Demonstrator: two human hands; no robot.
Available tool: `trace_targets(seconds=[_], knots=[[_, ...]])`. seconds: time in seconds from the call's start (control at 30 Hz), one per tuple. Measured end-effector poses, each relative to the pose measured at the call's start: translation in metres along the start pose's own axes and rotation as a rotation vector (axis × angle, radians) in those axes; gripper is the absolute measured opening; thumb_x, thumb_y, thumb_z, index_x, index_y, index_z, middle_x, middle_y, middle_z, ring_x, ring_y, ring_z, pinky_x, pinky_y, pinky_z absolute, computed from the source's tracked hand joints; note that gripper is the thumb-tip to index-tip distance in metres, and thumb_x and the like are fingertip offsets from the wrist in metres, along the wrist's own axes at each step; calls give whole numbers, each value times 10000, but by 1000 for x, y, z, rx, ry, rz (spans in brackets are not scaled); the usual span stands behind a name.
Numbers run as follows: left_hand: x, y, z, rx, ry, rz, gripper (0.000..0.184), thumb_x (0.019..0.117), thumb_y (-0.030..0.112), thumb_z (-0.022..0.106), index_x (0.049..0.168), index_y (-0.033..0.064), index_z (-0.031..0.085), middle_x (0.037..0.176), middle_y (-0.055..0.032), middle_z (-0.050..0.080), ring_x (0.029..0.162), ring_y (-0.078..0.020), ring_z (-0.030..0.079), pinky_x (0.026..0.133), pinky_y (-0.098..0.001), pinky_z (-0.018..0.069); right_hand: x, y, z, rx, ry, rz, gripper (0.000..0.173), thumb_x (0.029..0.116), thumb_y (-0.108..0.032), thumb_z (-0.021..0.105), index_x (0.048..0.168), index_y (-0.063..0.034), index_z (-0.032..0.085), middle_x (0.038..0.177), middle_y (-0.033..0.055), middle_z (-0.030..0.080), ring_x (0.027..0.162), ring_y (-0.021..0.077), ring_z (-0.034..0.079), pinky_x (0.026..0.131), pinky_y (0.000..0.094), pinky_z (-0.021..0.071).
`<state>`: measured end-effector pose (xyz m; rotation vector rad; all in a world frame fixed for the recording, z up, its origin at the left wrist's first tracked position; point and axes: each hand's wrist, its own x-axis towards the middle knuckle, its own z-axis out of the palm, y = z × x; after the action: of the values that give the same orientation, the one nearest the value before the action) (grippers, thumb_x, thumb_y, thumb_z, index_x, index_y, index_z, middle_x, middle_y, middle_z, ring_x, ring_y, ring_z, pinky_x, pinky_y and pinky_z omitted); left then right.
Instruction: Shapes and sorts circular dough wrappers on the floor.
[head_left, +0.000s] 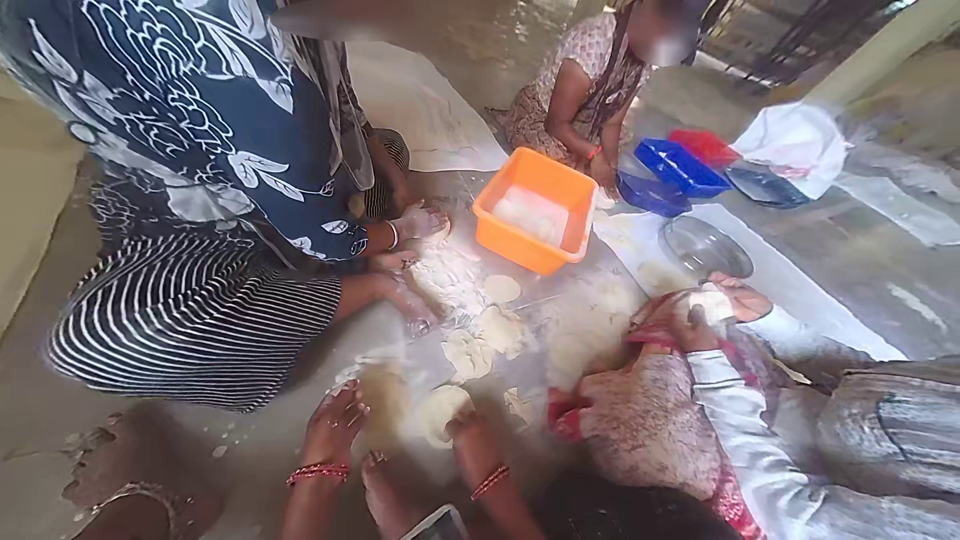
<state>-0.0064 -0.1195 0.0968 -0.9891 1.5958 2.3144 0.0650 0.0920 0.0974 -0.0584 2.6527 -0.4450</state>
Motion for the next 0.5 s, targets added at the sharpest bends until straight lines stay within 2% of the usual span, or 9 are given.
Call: trace_targets(seconds=[0.1,0.27,0.37,0.43,0.47,0.5], knots=[[-1,1,1,5,9,5,280,1072,212,490,1289,43,540,948,-24,586,739,-103,600,692,-290,532,-2,0,0,7,-37,41,308,928,24,584,1198,-26,723,1303,207,661,1280,392,582,1071,554,458],[0,0,-2,1,16,12,298,1076,216,478,1306,34,529,969,-30,592,748,-101,604,698,-284,533,-2,-3,-5,35,-86,63,382,888,49,611,1244,-54,707,1353,198,628,1308,393,553,1081,577,441],[2,-1,-3,22,15,19,320,1080,224,469,1328,26,512,982,-48,590,751,-108,608,701,-290,536,0,-6,-6,128,-36,63,394,884,52,590,1231,-83,721,1365,174,630,1321,380,547,1065,578,452],[5,-7,-7,178,11,125,319,1077,191,474,1306,-26,523,1011,-98,608,774,-123,617,719,-295,540,4,-2,2,204,4,40,360,910,33,577,1222,-72,724,1339,187,648,1307,377,564,1070,556,462],[7,-10,-11,341,-7,232,318,1070,156,484,1292,-65,535,1062,-149,621,824,-155,621,765,-322,536,8,2,6,233,0,26,343,924,23,581,1227,-61,718,1332,198,646,1305,382,564,1082,547,457],[9,-12,-17,541,-26,352,317,1049,133,515,1274,-84,567,1121,-208,647,911,-227,647,838,-396,539,10,7,12,262,-2,8,324,930,12,594,1223,-54,716,1323,208,644,1299,386,563,1096,538,450]])
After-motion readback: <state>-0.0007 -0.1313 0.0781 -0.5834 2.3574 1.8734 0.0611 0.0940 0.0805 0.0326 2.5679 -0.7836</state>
